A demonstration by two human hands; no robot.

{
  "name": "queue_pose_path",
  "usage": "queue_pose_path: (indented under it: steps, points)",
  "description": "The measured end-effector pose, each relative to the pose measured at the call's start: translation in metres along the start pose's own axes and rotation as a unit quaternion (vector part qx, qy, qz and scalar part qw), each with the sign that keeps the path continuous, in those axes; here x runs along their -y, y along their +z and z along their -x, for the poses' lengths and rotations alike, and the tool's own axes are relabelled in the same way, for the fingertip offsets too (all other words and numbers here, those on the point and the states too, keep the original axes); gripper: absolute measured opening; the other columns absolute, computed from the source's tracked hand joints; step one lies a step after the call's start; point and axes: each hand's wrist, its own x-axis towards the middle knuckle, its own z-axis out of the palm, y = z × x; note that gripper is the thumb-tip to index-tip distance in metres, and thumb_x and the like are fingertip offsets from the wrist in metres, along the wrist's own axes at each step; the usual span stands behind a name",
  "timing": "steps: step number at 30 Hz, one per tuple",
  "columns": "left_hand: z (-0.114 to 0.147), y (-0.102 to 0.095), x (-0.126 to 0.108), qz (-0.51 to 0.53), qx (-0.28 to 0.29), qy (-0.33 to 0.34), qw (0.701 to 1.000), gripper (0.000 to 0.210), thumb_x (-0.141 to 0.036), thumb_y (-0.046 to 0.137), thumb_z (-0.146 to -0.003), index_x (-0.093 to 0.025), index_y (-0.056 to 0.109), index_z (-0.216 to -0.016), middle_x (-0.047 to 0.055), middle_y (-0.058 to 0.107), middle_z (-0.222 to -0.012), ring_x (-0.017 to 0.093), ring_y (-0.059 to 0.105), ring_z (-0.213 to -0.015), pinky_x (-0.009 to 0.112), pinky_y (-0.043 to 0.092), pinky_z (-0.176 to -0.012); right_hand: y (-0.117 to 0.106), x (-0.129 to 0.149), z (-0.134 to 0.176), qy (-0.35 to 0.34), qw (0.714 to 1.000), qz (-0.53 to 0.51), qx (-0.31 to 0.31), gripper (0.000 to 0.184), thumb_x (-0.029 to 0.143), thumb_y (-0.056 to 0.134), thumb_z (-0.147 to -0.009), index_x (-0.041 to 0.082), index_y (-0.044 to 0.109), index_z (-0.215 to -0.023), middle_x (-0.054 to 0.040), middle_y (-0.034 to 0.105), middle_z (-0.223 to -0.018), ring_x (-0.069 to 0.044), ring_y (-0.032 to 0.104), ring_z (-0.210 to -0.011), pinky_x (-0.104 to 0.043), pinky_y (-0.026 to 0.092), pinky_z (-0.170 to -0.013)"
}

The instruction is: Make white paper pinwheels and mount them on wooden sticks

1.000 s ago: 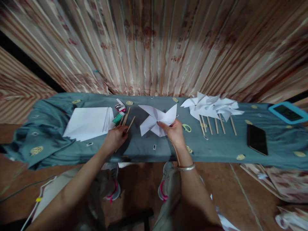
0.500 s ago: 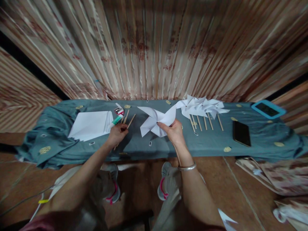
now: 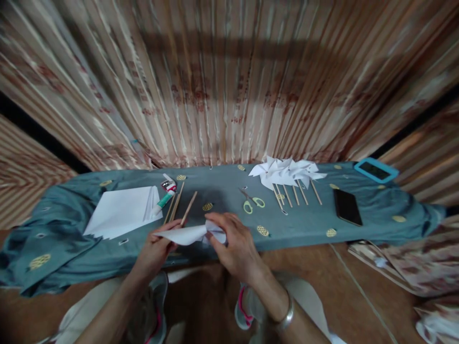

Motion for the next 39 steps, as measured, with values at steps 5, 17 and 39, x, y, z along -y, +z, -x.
queue_pose_path:
  steps: [5,17,39]
  points:
    - [0.004,-0.005,0.001,-0.059,0.049,0.002,0.997,0.039,-0.047,0.076,-0.066,-0.015,0.079,-0.089,0.004,0.065,-0.071,0.01,0.05,-0.054,0.02,0.037,-0.047,-0.006,0.013,0.003,-0.099,0.994,0.026,-0.037,0.038,0.013,0.058,-0.088,0.025,0.057,-0.124,-0.0017,0.075,-0.093,-0.019,0.07,-0.093,-0.035,0.057,-0.086]
    - [0.015,-0.003,-0.022,-0.09,0.038,0.091,0.991,0.011,-0.032,0.078,-0.058,-0.025,0.081,-0.067,0.007,0.07,-0.068,0.02,0.062,-0.063,0.029,0.051,-0.058,-0.006,0.027,0.003,-0.166,0.986,0.016,-0.021,0.052,0.008,0.049,-0.086,0.021,0.048,-0.136,-0.003,0.073,-0.097,-0.018,0.068,-0.092,-0.039,0.049,-0.102]
    - [0.029,-0.013,-0.013,-0.081,0.06,0.082,0.992,0.004,-0.031,0.076,-0.061,-0.028,0.078,-0.06,0.004,0.068,-0.067,0.02,0.061,-0.059,0.029,0.051,-0.053,-0.008,0.031,-0.002,-0.156,0.984,0.04,-0.071,0.049,0.015,0.054,-0.09,0.026,0.048,-0.137,-0.0024,0.073,-0.091,-0.021,0.072,-0.089,-0.042,0.057,-0.095]
